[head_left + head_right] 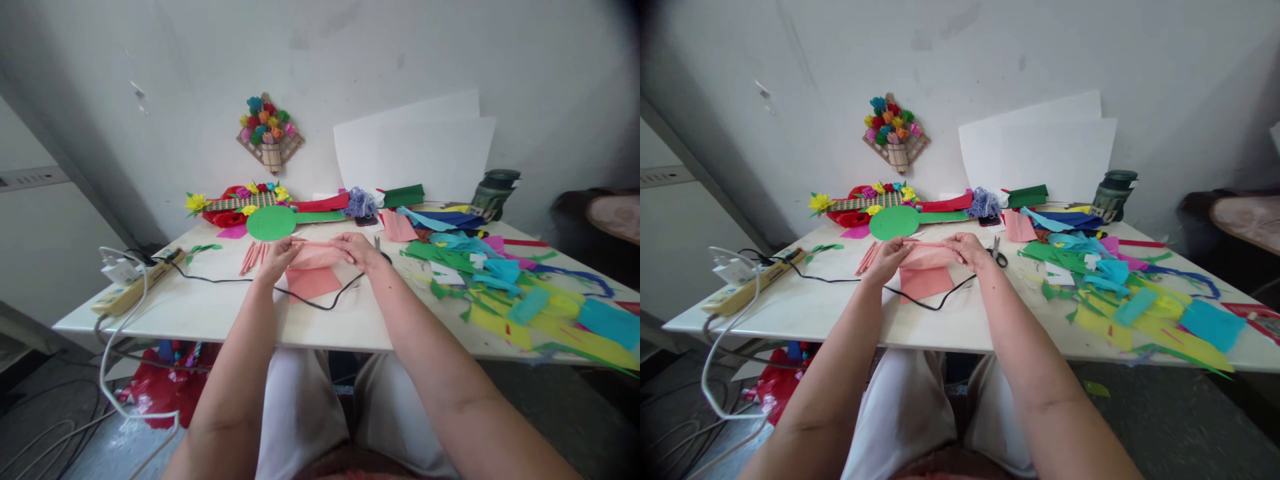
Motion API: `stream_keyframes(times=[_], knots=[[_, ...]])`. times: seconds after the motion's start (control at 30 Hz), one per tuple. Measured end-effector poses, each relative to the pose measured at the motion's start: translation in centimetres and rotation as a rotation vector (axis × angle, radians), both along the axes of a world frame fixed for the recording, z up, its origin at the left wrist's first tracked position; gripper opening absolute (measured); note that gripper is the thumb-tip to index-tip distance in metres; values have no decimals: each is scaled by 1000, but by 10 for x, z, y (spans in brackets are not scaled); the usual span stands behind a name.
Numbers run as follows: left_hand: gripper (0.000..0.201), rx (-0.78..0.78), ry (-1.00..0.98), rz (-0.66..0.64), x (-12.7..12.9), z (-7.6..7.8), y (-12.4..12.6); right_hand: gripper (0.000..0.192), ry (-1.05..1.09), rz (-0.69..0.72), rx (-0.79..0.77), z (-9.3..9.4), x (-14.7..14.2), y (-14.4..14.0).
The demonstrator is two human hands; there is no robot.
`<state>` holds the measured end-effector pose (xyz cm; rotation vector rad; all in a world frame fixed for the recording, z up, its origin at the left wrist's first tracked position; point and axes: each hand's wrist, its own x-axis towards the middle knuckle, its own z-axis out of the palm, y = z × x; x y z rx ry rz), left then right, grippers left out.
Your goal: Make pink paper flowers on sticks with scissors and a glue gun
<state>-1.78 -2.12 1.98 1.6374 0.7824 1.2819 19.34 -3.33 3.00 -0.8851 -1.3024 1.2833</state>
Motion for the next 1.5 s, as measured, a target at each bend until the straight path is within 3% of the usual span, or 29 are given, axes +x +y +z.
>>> stream_keyframes(times=[0.6, 0.8, 0.93, 1.3, 1.5], knots=[[37, -42, -16, -2, 1, 2, -2, 28, -4, -64, 48, 2, -1, 1], [30, -149, -162, -142, 3, 3, -3, 29, -3, -45, 74, 0, -1, 3], [29, -215, -235, -136, 6, 5, -6, 30, -4, -46, 88, -1, -1, 2], [44, -223, -155, -154, 1, 5, -6, 31, -18, -35, 108, -2, -1, 3], [38, -160, -99, -118, -3, 4, -7, 32, -5, -21, 110, -2, -1, 3]])
